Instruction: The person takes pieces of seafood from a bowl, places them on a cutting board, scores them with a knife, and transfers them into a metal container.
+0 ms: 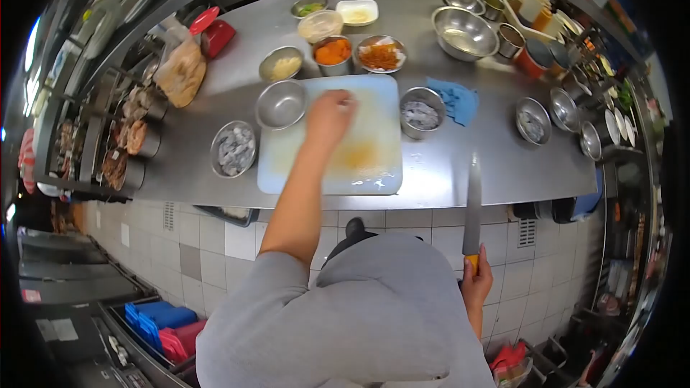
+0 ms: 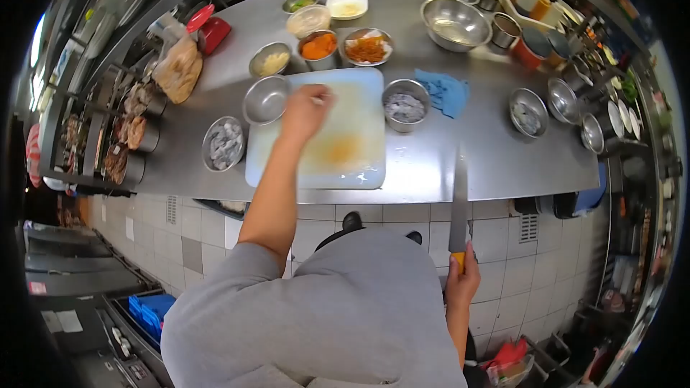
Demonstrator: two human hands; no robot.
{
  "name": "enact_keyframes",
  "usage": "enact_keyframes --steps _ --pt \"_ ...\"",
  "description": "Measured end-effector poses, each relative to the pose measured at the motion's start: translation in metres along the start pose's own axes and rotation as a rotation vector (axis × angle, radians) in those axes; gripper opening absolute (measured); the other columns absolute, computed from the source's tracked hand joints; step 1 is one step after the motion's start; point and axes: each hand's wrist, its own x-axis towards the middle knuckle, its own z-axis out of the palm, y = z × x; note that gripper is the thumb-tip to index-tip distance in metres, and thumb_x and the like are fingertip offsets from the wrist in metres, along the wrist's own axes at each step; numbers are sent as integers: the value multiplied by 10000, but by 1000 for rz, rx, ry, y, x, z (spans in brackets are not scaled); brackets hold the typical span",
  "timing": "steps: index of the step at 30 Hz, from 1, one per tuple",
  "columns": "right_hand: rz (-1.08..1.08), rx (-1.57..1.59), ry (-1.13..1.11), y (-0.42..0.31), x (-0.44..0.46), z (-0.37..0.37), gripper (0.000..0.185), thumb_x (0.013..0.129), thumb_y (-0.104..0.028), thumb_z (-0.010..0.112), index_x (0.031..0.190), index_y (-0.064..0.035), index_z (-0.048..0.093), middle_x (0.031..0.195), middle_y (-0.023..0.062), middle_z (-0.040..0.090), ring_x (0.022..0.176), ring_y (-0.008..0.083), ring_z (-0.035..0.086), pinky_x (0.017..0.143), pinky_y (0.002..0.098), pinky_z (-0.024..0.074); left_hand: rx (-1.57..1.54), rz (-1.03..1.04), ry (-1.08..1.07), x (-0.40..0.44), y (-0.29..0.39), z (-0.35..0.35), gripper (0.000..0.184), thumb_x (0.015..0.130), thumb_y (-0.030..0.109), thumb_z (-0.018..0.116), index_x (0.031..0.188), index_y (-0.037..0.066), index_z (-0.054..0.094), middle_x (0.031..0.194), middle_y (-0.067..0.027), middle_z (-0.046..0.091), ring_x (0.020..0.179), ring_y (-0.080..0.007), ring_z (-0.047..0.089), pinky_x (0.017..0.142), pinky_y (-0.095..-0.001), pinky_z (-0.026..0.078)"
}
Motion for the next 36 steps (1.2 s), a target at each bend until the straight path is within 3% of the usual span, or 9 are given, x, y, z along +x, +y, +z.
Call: enact_keyframes --steps 3,6,11,14,19,26,31,34,36 --pt "20 51 49 -15 2 6 543 1036 -47 700 1560 -11 564 1239 198 747 1043 234 716 954 343 559 400 -106 296 -16 -130 -76 333 939 176 678 1216 12 764 1168 -235 764 1128 -430 710 986 -502 564" --pt "117 72 11 -10 11 8 537 1050 -61 690 1569 -11 558 1246 190 744 1036 210 703 944 333 555 566 -515 38 -36 -241 -136 425 905 85 614 1306 59 752 1284 -234 739 1259 -406 670 1043 -506 531" --pt "-4 102 19 -34 33 24 536 1053 -65 689 1569 -8 557 1230 182 747 1018 203 692 927 327 554 748 -373 0 -69 -300 -146 445 940 165 646 1377 192 725 1283 -178 757 1254 -364 687 1102 -460 480" --pt "-46 117 -14 -42 41 32 544 1042 -60 704 1565 -13 565 1171 166 748 984 202 687 901 326 556 701 -431 -138 -71 -296 -158 453 923 202 709 1374 166 722 1249 -186 766 1198 -377 711 1051 -469 523" --pt "-239 50 -75 -71 43 42 564 1007 -53 745 1547 -23 589 1051 156 724 900 226 681 826 332 555 98 -660 395 -84 -275 -168 493 816 129 805 1300 62 736 1174 -209 783 1096 -429 742 937 -491 604" --pt "-354 -114 -285 -85 36 43 576 942 -87 818 1494 -97 653 948 138 707 832 295 681 758 364 562 564 -366 -37 -94 -306 -167 438 855 143 762 1275 20 740 1101 -245 789 1089 -413 761 934 -489 600" --pt "-303 -196 -436 -96 43 38 579 969 -179 808 1519 -159 629 1054 151 745 935 356 710 833 435 572 169 -373 323 -79 -198 -156 418 881 86 756 1295 32 729 1119 -201 773 927 -342 751 886 -451 598" --pt "-163 -225 -531 -90 53 44 570 996 -226 782 1536 -160 613 1178 200 755 1058 401 725 914 451 575 -167 -460 -31 -77 -140 -103 468 889 72 741 1354 47 696 1165 -183 748 892 -305 718 892 -413 587" --pt "-148 -196 -540 -88 59 48 574 999 -233 779 1542 -162 608 1216 214 752 1089 414 723 942 450 574 -54 -120 -349 -81 -120 -63 564 872 49 742 1429 77 663 1110 -132 743 1019 -275 727 928 -384 584"
